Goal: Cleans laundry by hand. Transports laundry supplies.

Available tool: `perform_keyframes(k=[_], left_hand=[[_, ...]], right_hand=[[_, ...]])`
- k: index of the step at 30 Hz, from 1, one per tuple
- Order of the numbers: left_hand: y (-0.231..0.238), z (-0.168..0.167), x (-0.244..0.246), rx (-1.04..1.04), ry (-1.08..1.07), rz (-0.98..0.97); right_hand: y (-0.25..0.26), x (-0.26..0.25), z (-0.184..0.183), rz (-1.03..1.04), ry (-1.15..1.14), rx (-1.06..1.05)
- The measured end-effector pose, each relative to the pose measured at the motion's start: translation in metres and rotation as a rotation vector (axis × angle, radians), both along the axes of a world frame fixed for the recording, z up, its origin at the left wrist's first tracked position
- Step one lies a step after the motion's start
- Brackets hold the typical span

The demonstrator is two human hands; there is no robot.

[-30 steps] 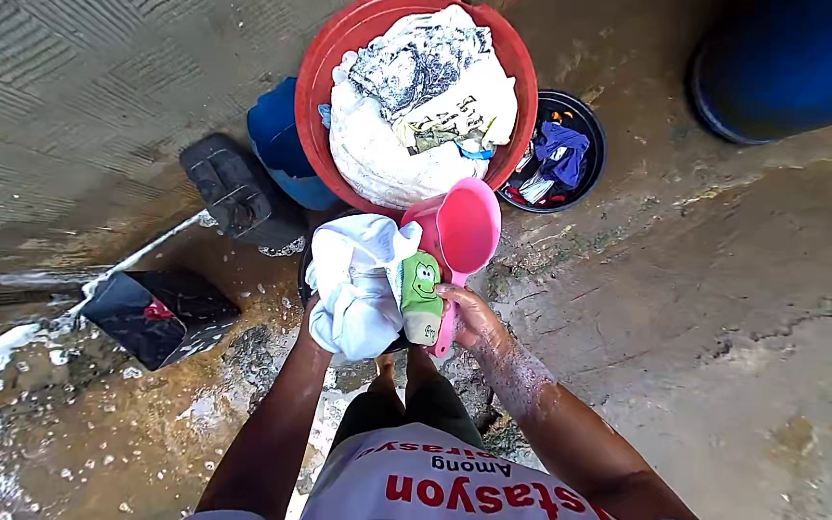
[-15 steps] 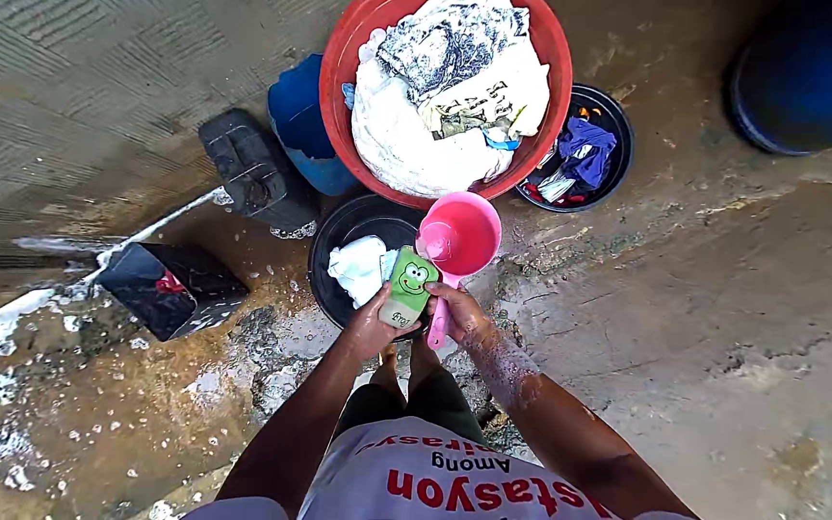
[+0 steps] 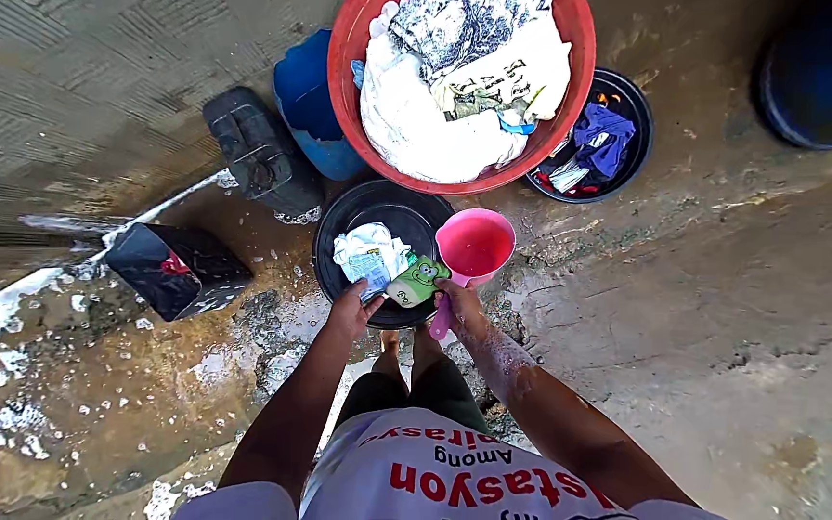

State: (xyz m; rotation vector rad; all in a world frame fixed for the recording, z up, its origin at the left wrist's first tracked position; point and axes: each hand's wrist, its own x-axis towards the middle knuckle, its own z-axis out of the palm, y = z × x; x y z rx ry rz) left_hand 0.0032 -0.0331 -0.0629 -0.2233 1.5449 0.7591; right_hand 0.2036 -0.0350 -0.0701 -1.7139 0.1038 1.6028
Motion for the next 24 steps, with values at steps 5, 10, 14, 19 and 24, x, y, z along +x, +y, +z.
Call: perform_keyframes(k=[5, 10, 14, 19, 24], left_hand=[[-0.003, 0.001, -0.012, 0.009, 0.011, 0.047], [-0.008, 0.003, 0.000, 0.030, 0.003, -0.023], [-0.013, -0.005, 0.017, 0.039, -0.007, -0.048], [-0.020, -0.007, 0.030, 0.035, 0.023, -0.125], [-0.038, -0.011, 0.020, 0.293, 0.371, -0.568]], right_hand=[[0.001, 0.002, -0.021, 0.229, -0.193, 0.015], [-0.008, -0.019, 0.001, 0.279, -0.073, 0.133], [-0.017, -0.035, 0.016, 0.328, 0.084, 0.117], [-0.016, -0.041, 0.008, 0.232, -0.003, 0.056], [-0.006, -0.031, 0.007, 0.229, -0.081, 0.023]])
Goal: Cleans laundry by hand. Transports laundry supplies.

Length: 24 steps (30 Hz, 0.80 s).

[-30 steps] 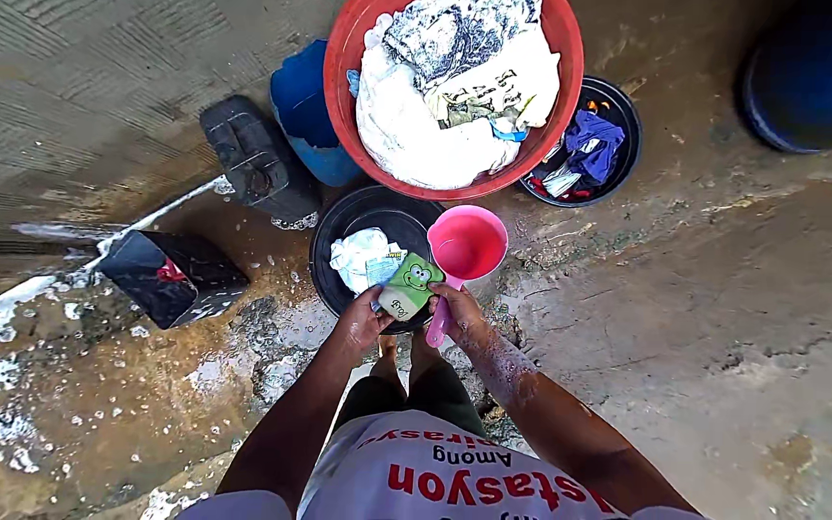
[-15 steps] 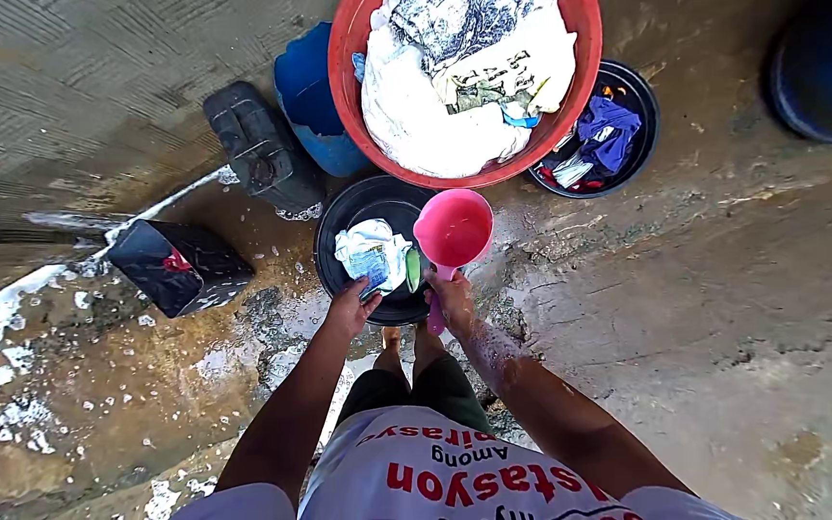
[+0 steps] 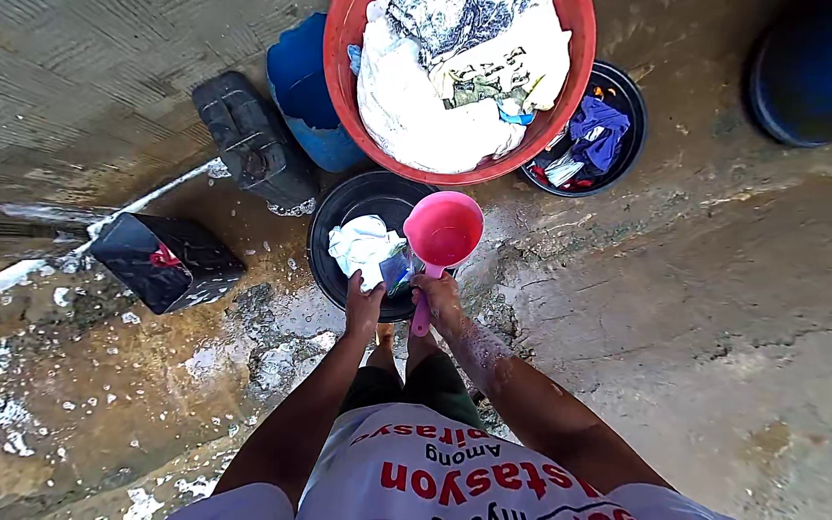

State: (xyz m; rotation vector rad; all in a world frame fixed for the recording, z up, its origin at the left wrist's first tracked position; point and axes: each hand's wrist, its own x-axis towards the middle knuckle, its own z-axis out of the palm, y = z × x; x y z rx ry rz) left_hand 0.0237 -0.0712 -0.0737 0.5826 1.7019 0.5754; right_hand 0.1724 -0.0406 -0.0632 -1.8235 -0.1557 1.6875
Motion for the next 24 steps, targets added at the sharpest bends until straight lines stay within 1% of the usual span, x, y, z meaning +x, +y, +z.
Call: perform_keyframes(k=[2, 3, 6, 9, 11, 13, 15, 18, 19, 21, 24], left_hand=[[-0.004, 0.005, 0.001, 0.197, 0.143, -0.260], [-0.003, 0.008, 0.004, 0.225, 0.159, -0.321], [0.008, 0.011, 0.011, 0.130, 0.150, -0.339], [0.018, 0.001, 0.013, 0.061, 0.205, -0.440], [0.020, -0.005, 0.012, 0.025, 0.233, -0.453], [0.021, -0.013, 0.009, -0.003, 0.233, -0.387], [0.019, -0.021, 0.009, -0.027, 0.190, -0.317], [0.022, -0.017, 0.016, -0.102, 0.112, -0.213], [0.024, -0.014, 0.017, -0.157, 0.068, -0.129], [0.028, -0.015, 0.017, -0.260, -0.049, 0.127], [0.030, -0.020, 0.019, -0.334, -0.218, 0.436]], right_hand=[[0.003, 0.003, -0.004, -0.008, 0.006, -0.008], [0.004, 0.004, -0.006, -0.004, 0.008, -0.015], [0.004, 0.002, -0.004, 0.044, 0.000, -0.043], [0.000, 0.004, -0.001, 0.062, 0.007, -0.040], [-0.002, 0.008, -0.005, 0.037, 0.014, -0.043], [-0.003, 0.014, -0.010, -0.008, 0.024, -0.047], [-0.004, 0.019, -0.013, -0.051, 0.036, -0.062], [-0.004, 0.023, -0.016, -0.102, 0.047, -0.075], [-0.004, 0.025, -0.017, -0.120, 0.052, -0.079], [-0.003, 0.029, -0.021, -0.161, 0.052, -0.096], [-0.002, 0.032, -0.028, -0.190, 0.061, -0.122]])
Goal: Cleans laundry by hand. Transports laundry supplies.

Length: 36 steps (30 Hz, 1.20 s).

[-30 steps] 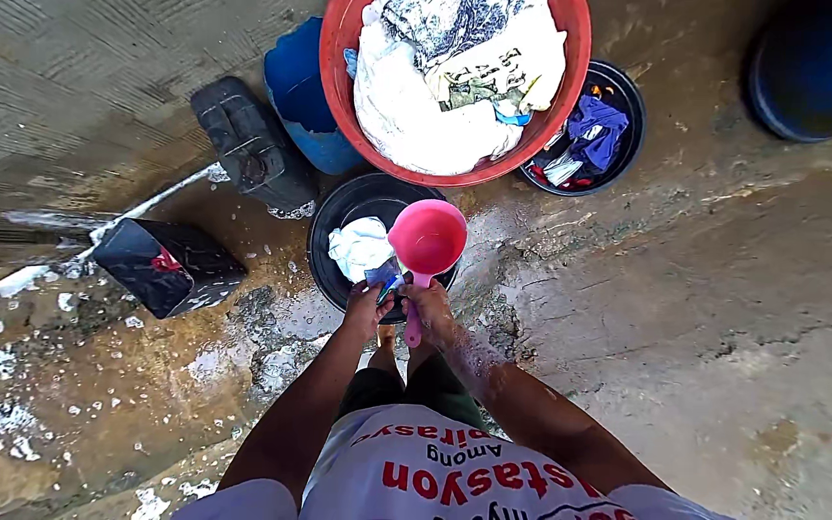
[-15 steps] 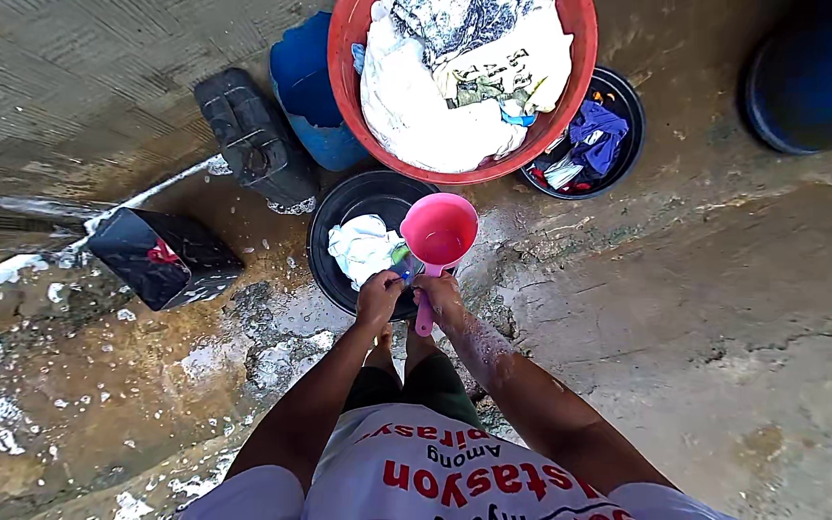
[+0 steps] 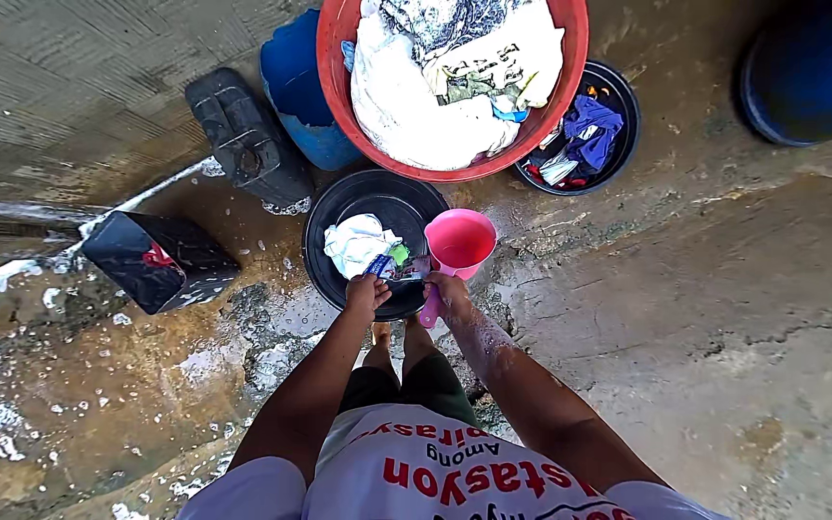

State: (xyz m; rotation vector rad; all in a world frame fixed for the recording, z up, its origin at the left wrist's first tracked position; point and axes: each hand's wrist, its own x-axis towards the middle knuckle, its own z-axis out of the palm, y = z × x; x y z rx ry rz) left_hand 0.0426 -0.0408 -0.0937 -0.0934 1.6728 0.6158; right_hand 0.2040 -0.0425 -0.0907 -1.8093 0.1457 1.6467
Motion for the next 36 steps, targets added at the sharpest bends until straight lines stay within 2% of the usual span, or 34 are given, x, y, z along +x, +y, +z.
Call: perform_keyframes(k=[3, 7, 9, 12, 14, 19, 24, 30, 32, 34, 36], left_hand=[[0.003, 0.001, 0.002, -0.001, -0.091, 0.163], [0.004, 0.002, 0.006, 0.018, -0.099, 0.280], [0.000, 0.002, 0.011, 0.015, -0.102, 0.270], [-0.014, 0.000, 0.022, -0.053, -0.161, 0.112], [-0.021, -0.005, 0.030, -0.061, -0.193, 0.086], [-0.022, -0.015, 0.046, 0.041, -0.121, 0.278], [-0.021, -0.012, 0.049, -0.009, -0.220, 0.373], [-0.021, -0.021, 0.048, -0.076, -0.300, 0.338], [-0.022, -0.019, 0.045, -0.086, -0.263, 0.288], [-0.022, -0.024, 0.033, -0.050, -0.138, 0.150], [-0.018, -0.034, 0.013, -0.008, 0.049, -0.076]], right_hand=[[0.000, -0.001, -0.005, -0.017, 0.020, -0.007], [0.000, -0.001, -0.008, -0.034, 0.044, -0.034], [-0.001, -0.004, -0.011, -0.055, 0.060, -0.040], [-0.006, -0.008, -0.017, -0.041, 0.074, -0.048], [-0.011, -0.010, -0.019, -0.009, 0.067, -0.030], [-0.024, -0.013, -0.014, 0.039, 0.050, 0.020], [-0.029, -0.011, -0.018, 0.031, -0.015, 0.030], [-0.026, -0.006, -0.011, 0.091, -0.059, 0.072], [-0.026, -0.001, -0.006, 0.110, -0.018, 0.088], [-0.028, 0.009, -0.001, 0.151, -0.002, 0.087], [-0.031, 0.023, 0.002, 0.203, -0.049, 0.081]])
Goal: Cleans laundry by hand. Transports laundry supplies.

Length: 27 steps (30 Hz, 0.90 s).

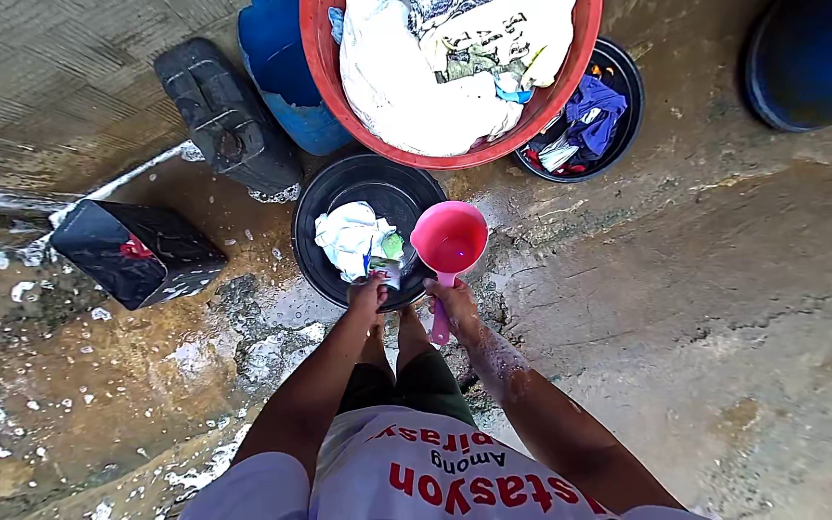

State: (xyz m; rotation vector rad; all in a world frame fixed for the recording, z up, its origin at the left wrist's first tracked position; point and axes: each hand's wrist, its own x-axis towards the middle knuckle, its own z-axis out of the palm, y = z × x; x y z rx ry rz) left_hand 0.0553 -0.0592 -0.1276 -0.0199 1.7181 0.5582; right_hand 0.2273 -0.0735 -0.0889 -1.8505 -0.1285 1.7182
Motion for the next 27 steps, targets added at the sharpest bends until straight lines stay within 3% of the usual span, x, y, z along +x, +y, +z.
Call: perform_keyframes(k=[4, 7, 12, 23, 25, 27], left_hand=[[0.018, -0.040, -0.053, 0.033, 0.344, -0.474], [0.029, -0.052, -0.068, -0.032, 0.482, -1.039], [0.060, -0.054, -0.081, -0.085, 0.531, -1.298], [0.095, -0.053, -0.099, -0.133, 0.432, -1.355], [0.095, -0.052, -0.101, -0.180, 0.355, -1.273], [0.095, -0.050, -0.106, -0.174, 0.278, -1.064]], right_hand=[[-0.012, 0.042, -0.011, 0.057, -0.173, -0.019], [-0.028, 0.072, -0.022, 0.073, -0.290, -0.057], [-0.061, 0.114, -0.028, 0.106, -0.441, -0.143], [-0.127, 0.175, -0.010, 0.039, -0.614, -0.285], [-0.135, 0.182, -0.007, 0.028, -0.627, -0.291], [-0.144, 0.187, -0.003, 0.023, -0.642, -0.307]])
